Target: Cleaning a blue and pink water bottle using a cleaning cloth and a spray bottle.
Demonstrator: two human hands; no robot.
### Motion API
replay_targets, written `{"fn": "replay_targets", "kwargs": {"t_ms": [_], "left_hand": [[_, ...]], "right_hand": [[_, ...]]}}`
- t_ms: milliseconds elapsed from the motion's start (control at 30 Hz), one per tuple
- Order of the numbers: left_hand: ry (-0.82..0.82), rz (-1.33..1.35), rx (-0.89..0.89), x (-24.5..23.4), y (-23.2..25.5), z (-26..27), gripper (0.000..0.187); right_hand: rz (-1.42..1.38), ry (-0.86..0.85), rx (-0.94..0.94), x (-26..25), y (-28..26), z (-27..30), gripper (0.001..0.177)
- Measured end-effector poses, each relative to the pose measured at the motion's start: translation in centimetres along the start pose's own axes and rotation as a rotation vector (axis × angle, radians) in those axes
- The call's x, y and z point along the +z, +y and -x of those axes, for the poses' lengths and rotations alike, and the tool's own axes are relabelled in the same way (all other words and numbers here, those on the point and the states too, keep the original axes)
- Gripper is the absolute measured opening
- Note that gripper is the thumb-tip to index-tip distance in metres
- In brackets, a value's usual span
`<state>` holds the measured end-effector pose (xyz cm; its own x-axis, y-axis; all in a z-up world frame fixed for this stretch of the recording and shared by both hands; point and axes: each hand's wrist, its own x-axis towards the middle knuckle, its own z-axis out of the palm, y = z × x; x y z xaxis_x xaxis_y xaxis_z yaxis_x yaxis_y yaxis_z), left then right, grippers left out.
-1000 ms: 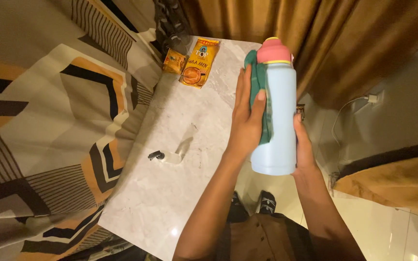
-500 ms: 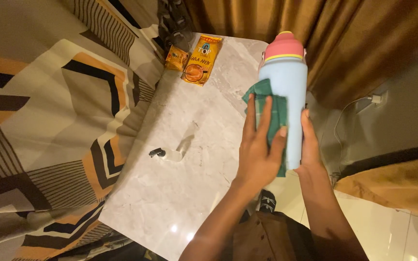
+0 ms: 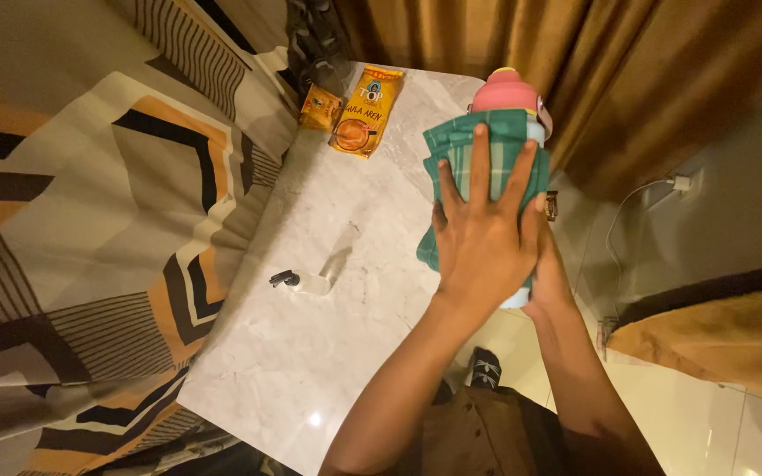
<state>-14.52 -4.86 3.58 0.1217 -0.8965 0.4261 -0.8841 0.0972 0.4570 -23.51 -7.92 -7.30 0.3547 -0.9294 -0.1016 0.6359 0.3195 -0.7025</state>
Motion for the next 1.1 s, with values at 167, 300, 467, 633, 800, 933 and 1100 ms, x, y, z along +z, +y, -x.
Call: {"fn": "replay_targets", "kwargs": {"t_ms": [167,300,467,633,800,933,1100], "left_hand": [[0.038,0.048,-0.053,0.7,-1.1,-2.1,0.061],[0.026,0.255,-0.151,1.2,-2.5,-3.1,0.06],[0.014,0.701,-0.159,1.6,-5.1,-2.9,0.06],[-0.069,1.138,-0.241,0.6,-4.8,-0.4,0.074],[-0.073,1.145,-0.236,0.6,-4.5,2.3,0.088],[-0.043,1.228,-0.366,0.3,-4.1,2.0,0.093],[0.17,0.642,-0.177,0.3,-2.2,2.7,0.074]], "right_hand": [[0.028,0.055,0.022,-0.2,0.5,-0.1,0.067],[0.014,0.128,0.112,-1.7,1.4,-0.2,0.067],[0.0,0.119,0.064,-2.8,1.7,-0.4,0.069],[-0.06,0.13,0.01,-3.3,1.1,-0.8,0.081],[0.036,0.061,-0.046,-4.5,1.2,-1.6,0.081],[0.403,0.045,-0.232,-1.2,-1.4,-1.0,0.075],[0.176,0.0,-0.054,-3.8,0.2,-2.5,0.061]]}}
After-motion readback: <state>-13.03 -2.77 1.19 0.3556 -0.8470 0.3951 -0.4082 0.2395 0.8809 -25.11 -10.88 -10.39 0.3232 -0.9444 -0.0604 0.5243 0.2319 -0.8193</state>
